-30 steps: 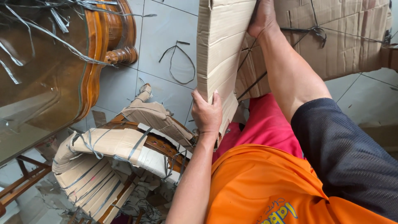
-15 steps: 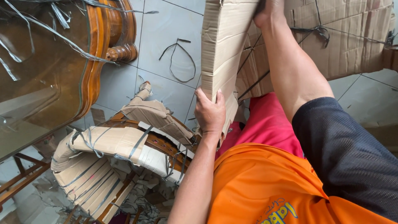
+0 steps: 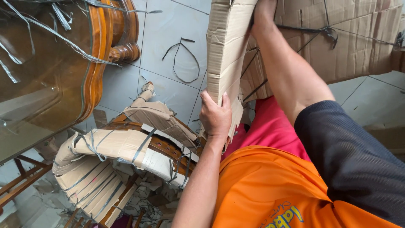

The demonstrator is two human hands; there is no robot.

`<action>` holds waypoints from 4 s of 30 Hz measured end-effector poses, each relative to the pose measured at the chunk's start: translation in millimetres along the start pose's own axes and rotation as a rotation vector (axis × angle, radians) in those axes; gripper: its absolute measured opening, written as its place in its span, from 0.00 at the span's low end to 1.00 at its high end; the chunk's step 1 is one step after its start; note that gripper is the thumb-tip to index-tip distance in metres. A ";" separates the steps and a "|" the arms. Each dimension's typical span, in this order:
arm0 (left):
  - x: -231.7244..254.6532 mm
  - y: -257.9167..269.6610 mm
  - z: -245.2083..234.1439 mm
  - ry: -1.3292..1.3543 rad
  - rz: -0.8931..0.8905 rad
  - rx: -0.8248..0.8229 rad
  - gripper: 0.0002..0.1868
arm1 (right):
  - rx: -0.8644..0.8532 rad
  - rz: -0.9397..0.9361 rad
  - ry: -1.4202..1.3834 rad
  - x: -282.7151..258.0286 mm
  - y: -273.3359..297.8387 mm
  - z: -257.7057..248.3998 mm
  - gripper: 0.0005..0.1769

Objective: The person unwraps furniture by untying and removing cardboard and string by hand.

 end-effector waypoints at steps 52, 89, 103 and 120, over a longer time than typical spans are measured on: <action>8.1 17.0 -22.9 -0.029 -0.075 -0.172 0.22 | -0.372 -0.152 1.025 215.4 216.4 -171.4 0.40; 23.0 -41.4 -16.0 0.172 -0.285 -0.220 0.15 | -0.163 -0.107 0.660 140.4 110.2 -71.6 0.53; 22.6 -40.3 -22.1 0.161 -0.375 -0.308 0.18 | -0.054 -0.163 1.045 134.5 108.2 -68.7 0.39; 26.7 -38.7 -49.8 0.164 -0.283 -0.491 0.26 | -0.308 -0.132 1.301 67.9 272.8 -8.1 0.51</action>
Point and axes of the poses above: each hand's wrist, its own y-axis away from the middle knuckle, its own z-axis out of the palm, x = y × z, the point moved 4 cm from there along -y, towards the middle knuckle, and after that the axes turned 6 degrees about -x, right-handed, at the moved point
